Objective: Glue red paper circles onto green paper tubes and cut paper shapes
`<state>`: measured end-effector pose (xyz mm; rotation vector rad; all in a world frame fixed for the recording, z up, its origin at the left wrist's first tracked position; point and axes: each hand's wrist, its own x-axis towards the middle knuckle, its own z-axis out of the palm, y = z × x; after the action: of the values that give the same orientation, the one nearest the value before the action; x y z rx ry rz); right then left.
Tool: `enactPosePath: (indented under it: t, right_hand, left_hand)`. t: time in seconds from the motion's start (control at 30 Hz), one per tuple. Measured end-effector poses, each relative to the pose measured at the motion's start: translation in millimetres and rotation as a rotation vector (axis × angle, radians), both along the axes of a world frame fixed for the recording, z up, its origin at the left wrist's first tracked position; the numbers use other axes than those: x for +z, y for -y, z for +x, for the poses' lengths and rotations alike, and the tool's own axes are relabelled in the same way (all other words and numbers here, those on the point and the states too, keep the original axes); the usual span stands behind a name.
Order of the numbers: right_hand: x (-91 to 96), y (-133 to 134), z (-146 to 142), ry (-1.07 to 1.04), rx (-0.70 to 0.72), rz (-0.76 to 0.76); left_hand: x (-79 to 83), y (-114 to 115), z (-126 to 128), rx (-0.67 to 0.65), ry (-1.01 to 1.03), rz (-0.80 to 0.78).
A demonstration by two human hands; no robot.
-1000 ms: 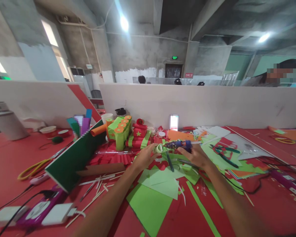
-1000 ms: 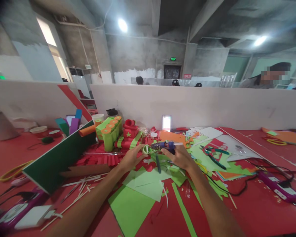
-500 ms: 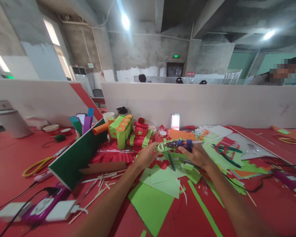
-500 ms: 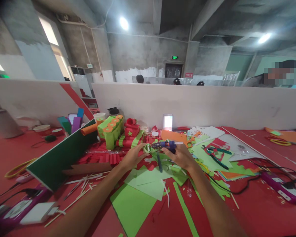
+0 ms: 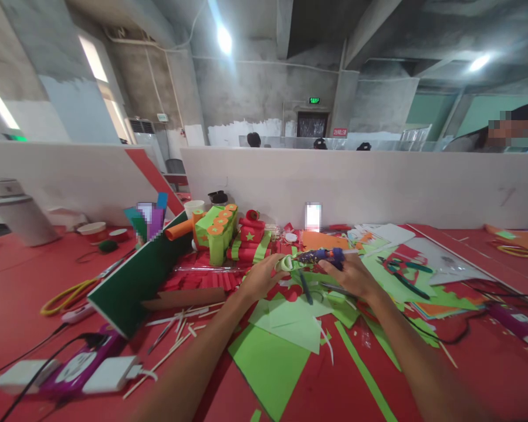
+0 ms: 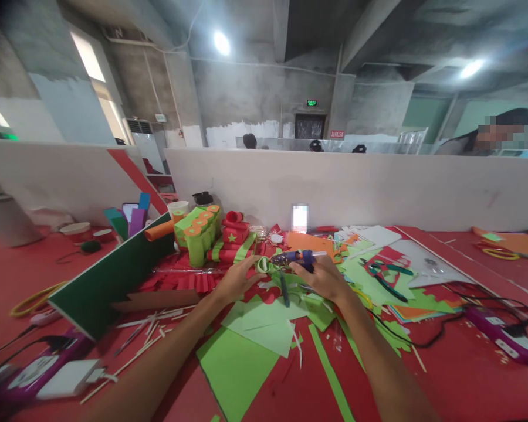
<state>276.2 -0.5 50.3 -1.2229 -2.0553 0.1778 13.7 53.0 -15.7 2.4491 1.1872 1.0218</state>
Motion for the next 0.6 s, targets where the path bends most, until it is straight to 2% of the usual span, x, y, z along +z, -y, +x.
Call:
enactPosePath:
  t: [0.13, 0.27, 0.37, 0.6]
  right_hand:
    - [3.4, 2.6, 7.3, 0.019, 0.092, -0.089]
    - [-0.5, 1.9, 11.2, -0.124, 0.058, -0.153]
    - [-4.7, -0.5, 8.2, -0.168, 0.027, -0.122]
    - [-6.0, -2.7, -0.7, -0.051, -0.045, -0.011]
  left_hand:
    - [1.0, -0.8, -2.0, 0.017, 0.002, 0.016]
    - [1.0, -2.0, -2.8, 0.019, -0.009, 0.018]
    - [-0.1, -2.5, -2.1, 0.022, -0.006, 0.02]
    - [-1.0, -2.0, -1.1, 0.012, 0.001, 0.011]
